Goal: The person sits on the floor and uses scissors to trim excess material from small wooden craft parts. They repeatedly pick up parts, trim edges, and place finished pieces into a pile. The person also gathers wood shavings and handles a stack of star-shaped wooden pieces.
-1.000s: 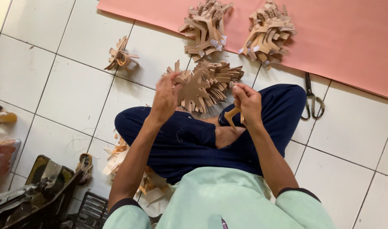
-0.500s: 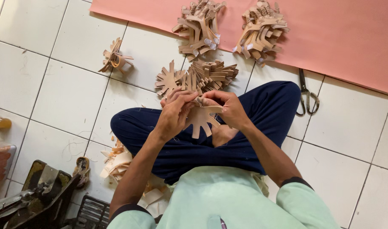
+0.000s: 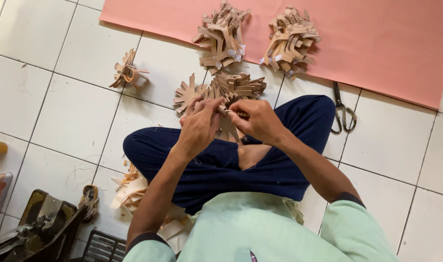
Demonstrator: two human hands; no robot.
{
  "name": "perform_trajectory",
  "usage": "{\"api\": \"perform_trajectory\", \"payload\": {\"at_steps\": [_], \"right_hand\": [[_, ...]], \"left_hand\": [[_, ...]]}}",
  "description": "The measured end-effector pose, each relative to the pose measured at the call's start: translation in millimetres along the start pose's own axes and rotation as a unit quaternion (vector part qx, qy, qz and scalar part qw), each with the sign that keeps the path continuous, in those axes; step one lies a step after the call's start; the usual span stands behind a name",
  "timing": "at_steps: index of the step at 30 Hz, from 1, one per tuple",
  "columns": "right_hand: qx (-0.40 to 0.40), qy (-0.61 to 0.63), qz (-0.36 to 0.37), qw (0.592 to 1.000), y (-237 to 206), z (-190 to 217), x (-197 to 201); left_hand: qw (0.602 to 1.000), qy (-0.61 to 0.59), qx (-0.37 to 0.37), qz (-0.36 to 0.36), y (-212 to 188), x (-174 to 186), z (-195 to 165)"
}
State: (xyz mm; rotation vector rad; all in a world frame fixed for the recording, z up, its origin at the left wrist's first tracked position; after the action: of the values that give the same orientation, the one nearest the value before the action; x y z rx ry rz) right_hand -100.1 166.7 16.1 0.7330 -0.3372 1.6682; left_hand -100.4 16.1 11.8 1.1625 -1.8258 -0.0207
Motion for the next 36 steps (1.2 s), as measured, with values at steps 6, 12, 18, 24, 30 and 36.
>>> {"api": "perform_trajectory", "payload": {"at_steps": [6, 12, 18, 24, 30, 36], "right_hand": [[-0.13, 0.108, 0.087, 0.982, 9.1, -23.8, 4.4], [-0.001, 0.021, -0.061, 0.998, 1.7, -8.1, 4.3], [0.04, 0.0, -0.03, 0.999, -0.7, -4.2, -5.6], [-0.062, 0.062, 0.052, 0.995, -2.0, -27.2, -18.6], [0.027, 0.033, 0.087, 0.995, -0.2, -23.5, -21.2], [-0.024, 0.158, 0.125, 0.979, 2.9, -34.8, -17.9]], "left_hand": [[0.998, 0.029, -0.053, 0.015, 14.5, 2.9, -11.9], [0.999, -0.02, -0.032, 0.007, 16.8, 2.5, -8.8], [1.0, -0.003, -0.006, 0.013, 12.8, -7.1, 5.6], [0.999, -0.015, 0.004, 0.048, 8.6, -14.3, 14.3], [0.994, -0.066, -0.007, 0.083, 5.3, -14.1, 12.0], [0.994, -0.099, 0.038, 0.039, 5.4, 3.1, 11.6]]}}
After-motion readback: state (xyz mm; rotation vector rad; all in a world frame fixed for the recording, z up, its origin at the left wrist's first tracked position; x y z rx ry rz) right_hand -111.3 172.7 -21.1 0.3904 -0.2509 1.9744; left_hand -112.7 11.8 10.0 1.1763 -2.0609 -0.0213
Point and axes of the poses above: each hand's wrist, its own y-axis towards the middle knuckle, its own x-axis out of the back of the hand, z = x × y, the point moved 8 cm from there along y, towards the middle knuckle, and after that the axes turned 5 degrees about -x, right-handed, at the moved point
